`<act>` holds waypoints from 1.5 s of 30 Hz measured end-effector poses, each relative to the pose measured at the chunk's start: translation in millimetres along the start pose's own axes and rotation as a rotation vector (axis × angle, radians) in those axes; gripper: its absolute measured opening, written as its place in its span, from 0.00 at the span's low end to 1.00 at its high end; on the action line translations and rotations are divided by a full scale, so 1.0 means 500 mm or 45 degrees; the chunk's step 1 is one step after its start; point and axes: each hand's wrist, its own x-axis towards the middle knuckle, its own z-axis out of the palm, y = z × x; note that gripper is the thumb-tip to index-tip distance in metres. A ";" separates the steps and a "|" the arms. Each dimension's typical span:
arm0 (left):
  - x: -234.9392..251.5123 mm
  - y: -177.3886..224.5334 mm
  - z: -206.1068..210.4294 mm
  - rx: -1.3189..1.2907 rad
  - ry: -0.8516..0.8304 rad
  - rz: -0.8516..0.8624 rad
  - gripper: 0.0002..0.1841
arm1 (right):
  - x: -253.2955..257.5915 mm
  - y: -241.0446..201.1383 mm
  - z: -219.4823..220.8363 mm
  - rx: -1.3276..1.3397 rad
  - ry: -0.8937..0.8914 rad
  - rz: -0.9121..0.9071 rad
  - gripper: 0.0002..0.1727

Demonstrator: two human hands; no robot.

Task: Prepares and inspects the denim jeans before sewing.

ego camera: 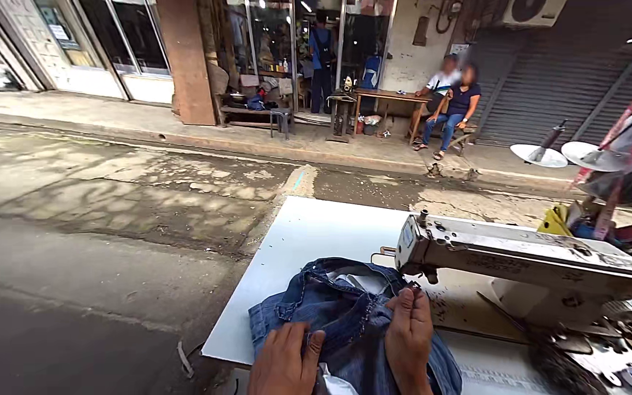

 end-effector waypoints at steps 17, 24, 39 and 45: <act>-0.002 0.013 0.105 0.279 0.507 -0.050 0.16 | -0.002 0.127 -0.081 -1.061 -0.265 -0.405 0.18; 0.031 0.096 0.213 -0.001 0.340 0.175 0.14 | 0.001 0.139 -0.090 -1.008 -0.248 -0.498 0.19; 0.024 0.091 0.198 0.079 0.520 0.325 0.14 | 0.104 -0.133 -0.117 0.316 -0.211 -0.553 0.11; 0.019 0.087 0.200 0.070 0.549 0.328 0.13 | 0.075 -0.216 -0.131 0.840 -0.481 -0.562 0.17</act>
